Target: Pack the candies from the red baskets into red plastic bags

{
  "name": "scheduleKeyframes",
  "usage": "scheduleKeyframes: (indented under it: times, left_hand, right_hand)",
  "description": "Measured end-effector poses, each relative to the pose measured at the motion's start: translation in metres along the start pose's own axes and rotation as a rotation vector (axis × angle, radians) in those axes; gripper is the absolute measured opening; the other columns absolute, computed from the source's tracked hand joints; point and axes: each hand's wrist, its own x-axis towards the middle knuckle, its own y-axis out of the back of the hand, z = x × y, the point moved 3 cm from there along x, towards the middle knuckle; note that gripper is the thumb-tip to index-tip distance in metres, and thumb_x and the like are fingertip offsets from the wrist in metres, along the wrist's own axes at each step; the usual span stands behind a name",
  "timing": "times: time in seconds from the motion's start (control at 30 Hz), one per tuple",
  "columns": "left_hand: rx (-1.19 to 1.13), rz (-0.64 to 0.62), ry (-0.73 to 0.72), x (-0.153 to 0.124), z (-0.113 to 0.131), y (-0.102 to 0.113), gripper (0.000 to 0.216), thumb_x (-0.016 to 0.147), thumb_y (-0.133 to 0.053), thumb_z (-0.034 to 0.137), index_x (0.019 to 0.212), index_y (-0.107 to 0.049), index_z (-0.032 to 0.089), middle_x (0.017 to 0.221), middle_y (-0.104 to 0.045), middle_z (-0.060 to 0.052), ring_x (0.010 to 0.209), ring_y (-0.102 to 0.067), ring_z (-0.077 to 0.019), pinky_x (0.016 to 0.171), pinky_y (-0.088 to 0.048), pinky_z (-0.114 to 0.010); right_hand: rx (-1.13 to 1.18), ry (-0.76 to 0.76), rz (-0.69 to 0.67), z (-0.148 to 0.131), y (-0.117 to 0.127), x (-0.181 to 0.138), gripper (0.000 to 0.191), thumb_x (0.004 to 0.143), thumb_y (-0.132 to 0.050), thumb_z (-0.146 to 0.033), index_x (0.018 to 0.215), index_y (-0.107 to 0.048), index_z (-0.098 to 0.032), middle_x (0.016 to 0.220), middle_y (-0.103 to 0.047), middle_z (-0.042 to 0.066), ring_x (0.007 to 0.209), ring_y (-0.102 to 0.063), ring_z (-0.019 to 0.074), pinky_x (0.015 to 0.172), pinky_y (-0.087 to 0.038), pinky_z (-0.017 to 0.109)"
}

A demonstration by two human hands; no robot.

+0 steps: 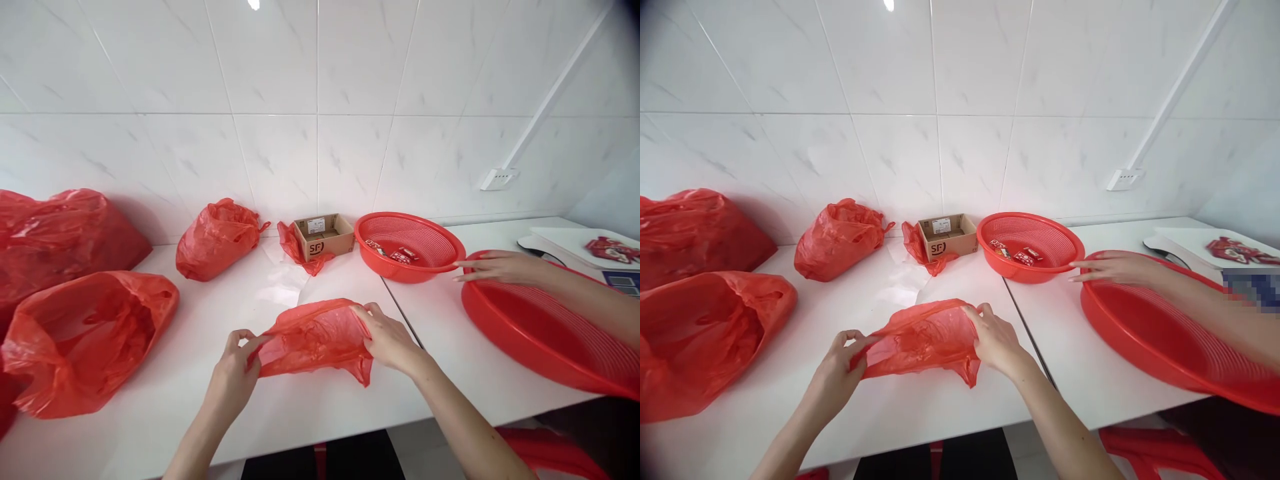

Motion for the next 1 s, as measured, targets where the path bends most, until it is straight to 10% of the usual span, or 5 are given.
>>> scheduleKeyframes:
  times: [0.27,0.4,0.6,0.73,1.0]
  left_hand:
    - [0.646,0.094,-0.117,0.001,-0.005,0.002,0.052,0.080,-0.035,0.011,0.122,-0.059,0.028,0.136,-0.045,-0.011,0.051,-0.051,-0.0087,0.050,-0.041,-0.028]
    - [0.564,0.113,-0.150,0.000,-0.007,0.016,0.048,0.081,-0.035,0.013,0.115,-0.064,0.030,0.141,-0.047,-0.004,0.057,-0.058,-0.0090,0.052,-0.047,-0.026]
    - [0.338,0.068,-0.102,-0.015,-0.025,0.033,0.039,0.083,-0.050,0.041,0.117,-0.066,0.031,0.132,-0.061,-0.001,0.118,-0.060,-0.0248,0.090,-0.051,-0.031]
    - [0.163,0.181,-0.001,-0.030,-0.026,0.036,0.040,0.081,-0.054,0.052,0.111,-0.069,0.030,0.118,-0.069,-0.001,0.118,-0.060,-0.0267,0.095,-0.048,-0.033]
    - [0.100,0.188,0.126,-0.034,-0.028,0.027,0.048,0.076,-0.057,0.058,0.111,-0.068,0.027,0.109,-0.073,-0.004,0.104,-0.065,-0.0297,0.089,-0.051,-0.036]
  right_hand:
    - [0.075,0.071,-0.144,0.006,0.006,-0.012,0.103,0.058,-0.074,-0.023,0.149,-0.032,-0.043,0.149,-0.041,0.006,0.082,-0.067,0.0217,0.061,-0.043,0.029]
    - [0.213,0.229,-0.102,0.032,0.028,0.003,0.062,0.075,-0.070,-0.039,0.135,-0.054,-0.037,0.144,-0.048,0.004,0.111,-0.061,0.0241,0.084,-0.048,0.032]
    - [-0.221,-0.053,0.555,0.103,0.073,0.039,0.046,0.087,-0.057,-0.030,0.132,-0.054,-0.019,0.139,-0.052,0.015,0.129,-0.045,0.0323,0.104,-0.033,0.047]
    - [-0.295,-0.101,0.512,0.111,0.073,0.046,0.031,0.094,-0.042,-0.022,0.113,-0.066,-0.018,0.106,-0.069,0.013,0.100,-0.062,0.0275,0.100,-0.033,0.046]
    - [-0.334,-0.072,0.391,0.094,0.071,0.053,0.042,0.094,-0.050,-0.033,0.134,-0.055,-0.021,0.123,-0.065,0.013,0.111,-0.058,0.0301,0.094,-0.039,0.043]
